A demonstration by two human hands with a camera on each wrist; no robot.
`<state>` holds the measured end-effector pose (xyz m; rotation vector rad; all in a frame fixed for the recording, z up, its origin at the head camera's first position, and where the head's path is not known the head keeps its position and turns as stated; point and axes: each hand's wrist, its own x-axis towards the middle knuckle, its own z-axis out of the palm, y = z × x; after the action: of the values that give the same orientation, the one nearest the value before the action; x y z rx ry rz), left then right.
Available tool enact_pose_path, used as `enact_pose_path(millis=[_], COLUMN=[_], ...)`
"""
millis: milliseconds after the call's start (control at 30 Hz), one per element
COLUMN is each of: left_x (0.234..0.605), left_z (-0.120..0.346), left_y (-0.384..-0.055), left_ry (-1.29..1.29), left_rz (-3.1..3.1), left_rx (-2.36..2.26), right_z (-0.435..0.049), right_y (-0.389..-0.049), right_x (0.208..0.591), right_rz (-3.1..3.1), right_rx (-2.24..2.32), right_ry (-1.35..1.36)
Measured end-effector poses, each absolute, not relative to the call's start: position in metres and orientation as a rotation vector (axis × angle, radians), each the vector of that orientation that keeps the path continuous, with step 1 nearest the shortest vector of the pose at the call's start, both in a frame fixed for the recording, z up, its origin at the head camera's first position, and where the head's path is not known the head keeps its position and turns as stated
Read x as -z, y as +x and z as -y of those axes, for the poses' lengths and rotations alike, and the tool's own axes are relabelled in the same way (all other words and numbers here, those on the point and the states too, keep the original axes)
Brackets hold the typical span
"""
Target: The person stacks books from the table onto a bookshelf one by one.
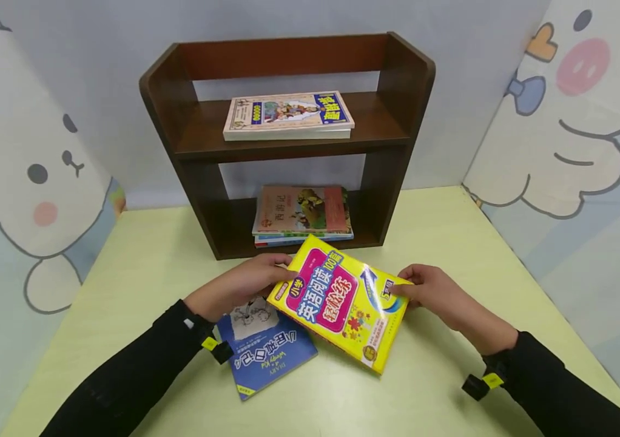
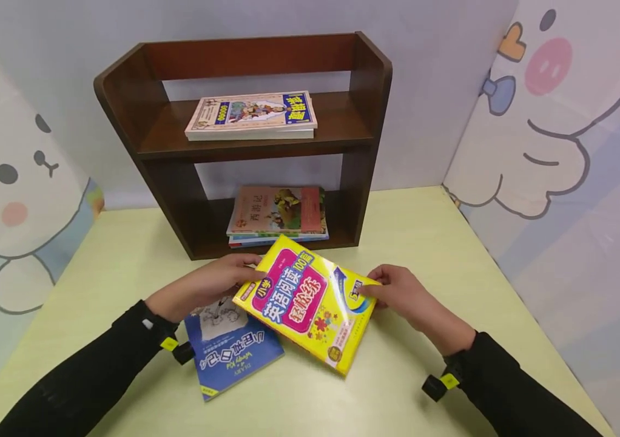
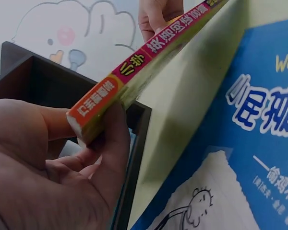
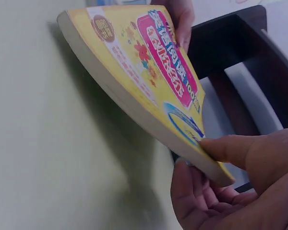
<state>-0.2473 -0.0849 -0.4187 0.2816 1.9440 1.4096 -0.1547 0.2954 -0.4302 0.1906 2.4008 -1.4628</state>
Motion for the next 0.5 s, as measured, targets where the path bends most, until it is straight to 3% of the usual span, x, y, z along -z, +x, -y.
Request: enact_pose_path(millis=[300,500], left_x=[0.406,0.399], left_z=[0.116,0.121], left_y=[-0.245,-0.272], left_ry=[0.173,0.089], left_rz=[-1.868,-1.943], left_rx=[-1.752,-1.884], right_z=[-0.265,-0.234], right_y=[-0.184,-0.228], right_x=[0.406,0.396], right_rz=[-2.082,-2.117], right_rx=[1.845,1.893], right_ry=[0.166,0.148])
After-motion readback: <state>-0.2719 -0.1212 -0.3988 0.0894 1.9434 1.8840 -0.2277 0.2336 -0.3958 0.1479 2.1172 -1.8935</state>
